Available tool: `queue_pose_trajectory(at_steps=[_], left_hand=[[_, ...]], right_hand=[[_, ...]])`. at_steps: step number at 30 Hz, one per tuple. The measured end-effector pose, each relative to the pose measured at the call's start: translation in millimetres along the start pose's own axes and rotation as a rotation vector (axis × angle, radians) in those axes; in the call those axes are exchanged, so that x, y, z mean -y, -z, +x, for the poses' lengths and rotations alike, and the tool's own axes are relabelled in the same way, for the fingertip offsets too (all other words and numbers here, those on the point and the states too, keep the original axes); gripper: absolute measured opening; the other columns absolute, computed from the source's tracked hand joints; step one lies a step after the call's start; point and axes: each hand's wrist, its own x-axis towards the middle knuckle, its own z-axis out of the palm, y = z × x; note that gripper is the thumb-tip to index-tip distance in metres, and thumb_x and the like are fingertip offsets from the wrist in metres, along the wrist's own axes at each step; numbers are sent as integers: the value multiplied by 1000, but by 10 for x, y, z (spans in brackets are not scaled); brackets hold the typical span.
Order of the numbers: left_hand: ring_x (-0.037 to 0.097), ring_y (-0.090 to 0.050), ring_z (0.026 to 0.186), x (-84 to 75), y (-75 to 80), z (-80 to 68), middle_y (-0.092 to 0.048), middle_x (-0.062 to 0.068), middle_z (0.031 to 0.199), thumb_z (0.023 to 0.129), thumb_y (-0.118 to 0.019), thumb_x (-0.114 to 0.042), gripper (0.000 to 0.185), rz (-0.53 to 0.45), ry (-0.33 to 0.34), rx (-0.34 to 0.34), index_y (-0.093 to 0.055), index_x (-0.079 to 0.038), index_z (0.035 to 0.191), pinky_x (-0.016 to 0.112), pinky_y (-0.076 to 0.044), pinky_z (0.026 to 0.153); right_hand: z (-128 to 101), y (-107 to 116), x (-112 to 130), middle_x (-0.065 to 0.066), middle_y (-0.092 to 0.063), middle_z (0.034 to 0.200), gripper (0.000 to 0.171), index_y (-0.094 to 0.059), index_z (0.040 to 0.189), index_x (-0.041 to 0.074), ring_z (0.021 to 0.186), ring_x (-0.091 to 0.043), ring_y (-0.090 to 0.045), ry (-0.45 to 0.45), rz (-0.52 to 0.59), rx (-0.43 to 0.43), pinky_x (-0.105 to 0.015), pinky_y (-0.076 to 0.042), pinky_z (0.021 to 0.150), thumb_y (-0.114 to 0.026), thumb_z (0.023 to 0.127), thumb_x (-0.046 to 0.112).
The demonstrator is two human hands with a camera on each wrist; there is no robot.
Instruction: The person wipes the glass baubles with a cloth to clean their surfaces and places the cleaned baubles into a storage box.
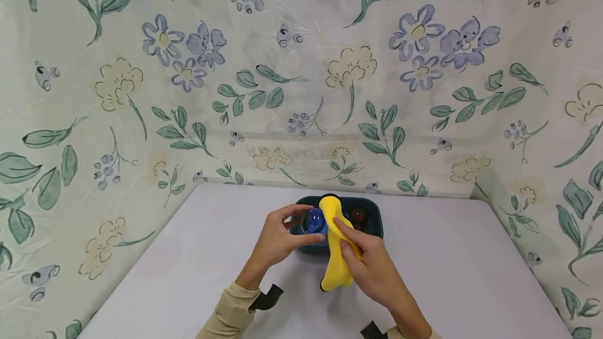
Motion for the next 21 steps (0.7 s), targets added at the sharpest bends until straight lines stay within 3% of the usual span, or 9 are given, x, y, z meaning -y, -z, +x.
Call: queue_pose_trajectory(at_steps=[6,12,21], left_hand=[[26,-70,112,-28,-14,-13,-73,10,123,77,-92,-22,55,-5,25,8,-70,-6,125,46,-61,100],[25,-70,111,-57,-35,-19,-74,10,120,76,-92,-22,54,9,21,25,-71,-6,123,44,-62,97],[22,-71,109,-44,-96,-37,-75,7,120,76,-92,-25,53,38,-2,73,-71,-5,120,37,-64,92]], right_hand=[[-5,-20,-21,-25,-62,143,42,-56,145,-1,98,-10,-70,48,-56,-27,-25,-63,87,-54,103,-2],[-14,-23,-54,-23,-62,144,44,-57,146,1,93,-9,-68,90,-103,-41,-17,-60,86,-54,102,-6],[-1,-22,-30,-22,-65,140,46,-59,144,2,91,-11,-67,133,-175,-57,-22,-63,82,-55,99,-9]])
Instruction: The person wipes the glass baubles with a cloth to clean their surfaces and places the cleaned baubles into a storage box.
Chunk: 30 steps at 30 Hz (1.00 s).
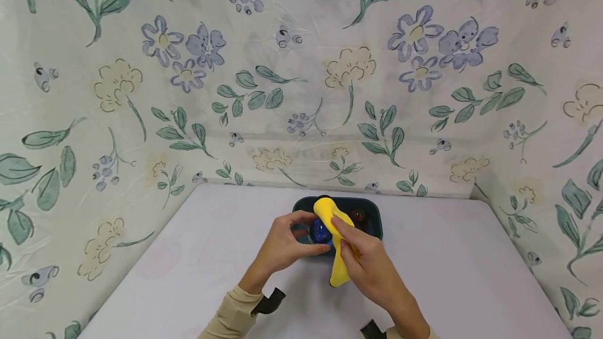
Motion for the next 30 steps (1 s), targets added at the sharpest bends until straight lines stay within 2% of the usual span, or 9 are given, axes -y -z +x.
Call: queue_pose_trajectory(at_steps=[9,15,20,27,30], left_hand=[[22,-71,113,-46,-57,-28,-74,6,123,77,-92,-26,55,11,-23,34,-71,-6,123,37,-64,92],[23,-71,113,-76,-86,-38,-74,6,124,78,-92,-26,55,16,-32,50,-71,-6,124,34,-64,91],[22,-72,113,-93,-81,-47,-75,5,123,78,-92,-24,53,-2,-51,53,-72,-7,123,32,-64,90],[22,-72,112,-100,-56,-61,-74,5,123,77,-92,-23,52,-24,-57,38,-73,-8,123,33,-64,90],[23,-72,112,-103,-48,-61,-74,5,123,78,-92,-23,52,-49,-54,30,-72,-8,124,33,-64,90]], right_hand=[[37,58,-92,-21,-66,140,44,-59,144,1,91,-9,-66,6,-3,23,-20,-62,82,-54,100,-8],[44,90,-143,-23,-67,136,42,-59,144,1,86,-7,-64,-29,29,47,-16,-60,79,-52,103,-4],[51,101,-183,-23,-71,128,41,-58,144,1,80,-5,-63,-81,58,65,-17,-60,75,-52,104,-1],[56,110,-209,-16,-73,103,40,-56,146,2,70,-5,-61,-137,104,90,-21,-59,66,-50,107,4],[53,110,-223,-19,-74,110,40,-56,147,1,70,-6,-61,-148,115,90,-21,-59,67,-50,107,5]])
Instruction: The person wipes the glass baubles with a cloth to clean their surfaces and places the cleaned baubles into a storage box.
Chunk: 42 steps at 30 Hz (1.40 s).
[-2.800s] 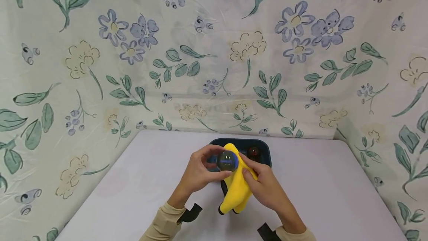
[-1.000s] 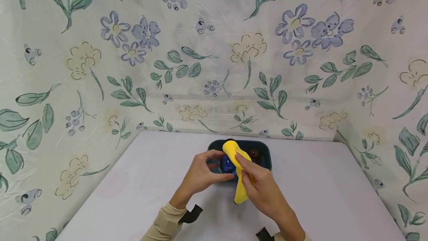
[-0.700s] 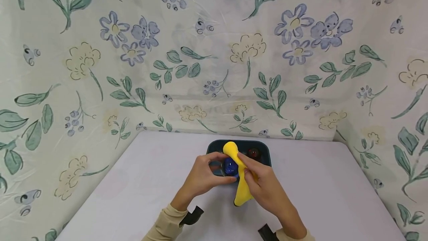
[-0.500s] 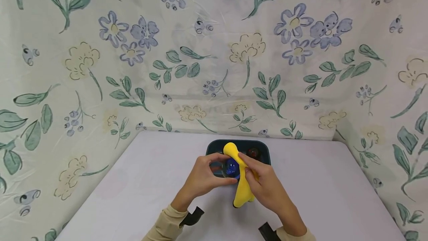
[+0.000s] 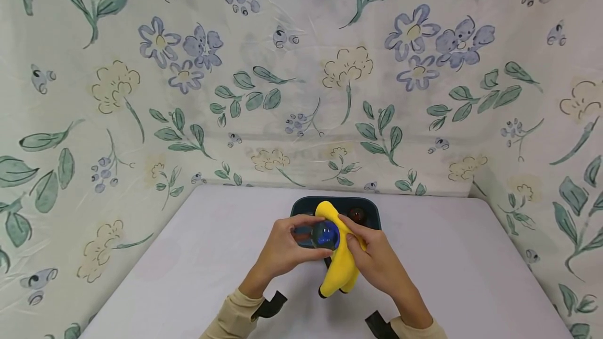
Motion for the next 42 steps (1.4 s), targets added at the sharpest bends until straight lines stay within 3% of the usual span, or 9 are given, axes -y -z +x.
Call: queue_pose_trajectory(at_steps=[4,11,20,30,42], left_hand=[[23,-72,112,-9,10,7,-74,5,124,78,-92,-22,52,-35,-4,-24,-72,-10,124,33,-64,90],[22,-72,109,-4,14,23,-74,5,122,78,-92,-23,52,-65,-7,-93,-72,-11,124,32,-64,87],[17,-68,111,16,17,48,-72,4,124,79,-91,-23,53,-116,11,-177,-69,-16,126,37,-64,92],[24,-63,122,48,47,83,-66,7,134,83,-89,-21,69,-160,57,-146,-59,-13,144,35,-62,95],[23,-67,117,89,65,67,-70,6,131,82,-89,-29,59,-46,92,-159,-68,-17,135,43,-57,107]], right_hand=[[0,1,-14,-23,-72,122,40,-55,147,0,74,-6,-61,-3,21,1,-21,-60,70,-50,107,5],[-5,-18,29,-20,-72,109,43,-50,149,-4,75,-9,-63,-66,64,34,-22,-61,72,-50,108,8],[-2,-40,95,-23,-71,121,46,-47,151,-5,80,-10,-64,-110,101,64,-20,-61,77,-51,108,12],[-30,-71,141,-26,-71,125,45,-49,148,-5,82,-6,-67,-98,74,23,-16,-60,78,-53,106,10],[-70,-88,217,-27,-68,133,42,-53,146,-5,87,-6,-70,0,33,-38,-20,-62,78,-54,104,4]])
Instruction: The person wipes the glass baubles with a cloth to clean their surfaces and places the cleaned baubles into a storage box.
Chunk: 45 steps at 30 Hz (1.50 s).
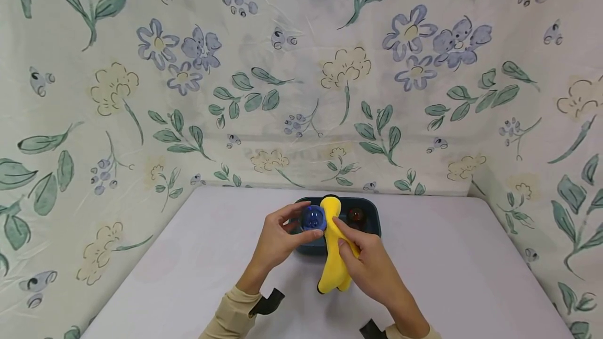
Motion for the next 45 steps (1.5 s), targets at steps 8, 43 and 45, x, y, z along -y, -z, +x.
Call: queue_pose_trajectory(at_steps=[8,43,45], left_hand=[[24,-69,119,16,-14,0,-72,6,130,79,-91,-25,59,48,-8,46,-69,-11,132,38,-59,104],[12,-70,102,-98,-64,-77,-74,-1,120,77,-92,-23,50,-18,-154,156,-73,-17,123,28,-65,81],[11,-70,102,-91,-67,-77,-74,-1,120,77,-92,-25,50,-24,-145,139,-73,-18,123,28,-65,80]], right_hand=[[-19,-23,-7,-28,-67,134,41,-59,142,-4,82,-4,-64,125,-44,-45,-19,-62,75,-55,101,-5],[62,134,-198,-21,-73,115,42,-53,148,0,71,-8,-64,-10,32,77,-23,-61,69,-52,107,9],[59,137,-190,-21,-73,114,42,-53,148,-1,71,-8,-64,-19,43,85,-23,-61,69,-52,107,9]])
